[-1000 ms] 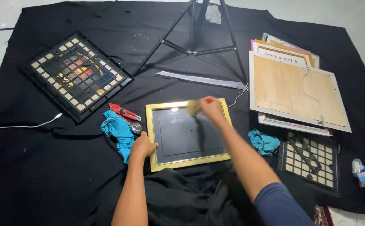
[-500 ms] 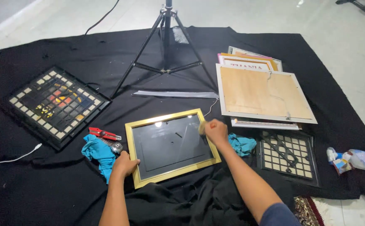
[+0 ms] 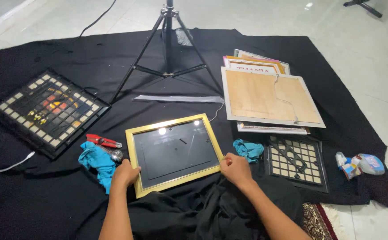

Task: Cleaning and dusting picture frames and their components using a brush and a cloth

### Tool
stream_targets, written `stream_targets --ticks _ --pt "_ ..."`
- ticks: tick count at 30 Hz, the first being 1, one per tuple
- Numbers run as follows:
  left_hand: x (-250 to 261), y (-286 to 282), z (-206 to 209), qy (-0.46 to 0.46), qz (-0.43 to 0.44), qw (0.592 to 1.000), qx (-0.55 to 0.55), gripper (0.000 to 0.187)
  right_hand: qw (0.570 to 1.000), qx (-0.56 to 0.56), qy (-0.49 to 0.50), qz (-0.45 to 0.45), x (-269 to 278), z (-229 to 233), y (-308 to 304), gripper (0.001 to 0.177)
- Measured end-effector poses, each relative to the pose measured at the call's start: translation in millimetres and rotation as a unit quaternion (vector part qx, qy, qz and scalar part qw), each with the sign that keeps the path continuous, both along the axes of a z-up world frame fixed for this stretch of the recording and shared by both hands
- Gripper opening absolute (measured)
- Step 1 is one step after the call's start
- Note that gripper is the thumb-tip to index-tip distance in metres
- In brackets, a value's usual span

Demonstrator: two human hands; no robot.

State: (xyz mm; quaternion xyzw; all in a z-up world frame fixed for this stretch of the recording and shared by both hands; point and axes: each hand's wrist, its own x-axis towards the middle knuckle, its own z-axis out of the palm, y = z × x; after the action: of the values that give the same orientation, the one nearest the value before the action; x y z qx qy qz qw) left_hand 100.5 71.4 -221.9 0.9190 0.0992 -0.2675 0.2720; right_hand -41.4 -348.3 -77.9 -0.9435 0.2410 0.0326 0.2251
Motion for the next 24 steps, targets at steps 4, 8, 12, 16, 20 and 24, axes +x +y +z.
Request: stream_targets --ticks 4,8,12,16,20,24 --pt "-1.2 6.3 12.5 -0.028 -0.031 0.999 0.023 0.05 0.996 -0.038 0.039 0.077 4.7 -23.8 74.4 0.03" --pt "0.2 4.7 10.0 -0.074 -0.03 0.997 0.016 0.044 0.975 0.003 -0.015 0.222 -2.7 -7.9 180.4 0.02" --pt "2.4 6.9 13.9 -0.051 -0.026 0.998 -0.013 0.045 0.951 0.07 -0.01 0.301 3.4 -7.5 250.3 0.019" --pt "14.4 12.6 -10.3 -0.016 0.017 0.999 -0.034 0.043 0.951 0.174 -0.025 0.255 34.6 14.7 258.6 0.02" --pt "15.9 12.4 -0.5 0.013 0.032 0.998 -0.058 0.043 0.943 0.199 -0.001 0.266 81.7 13.8 253.1 0.023" --pt "5.4 12.6 60.0 0.051 0.056 0.994 -0.078 0.048 0.943 0.128 0.011 0.308 161.8 -23.1 251.3 0.027"
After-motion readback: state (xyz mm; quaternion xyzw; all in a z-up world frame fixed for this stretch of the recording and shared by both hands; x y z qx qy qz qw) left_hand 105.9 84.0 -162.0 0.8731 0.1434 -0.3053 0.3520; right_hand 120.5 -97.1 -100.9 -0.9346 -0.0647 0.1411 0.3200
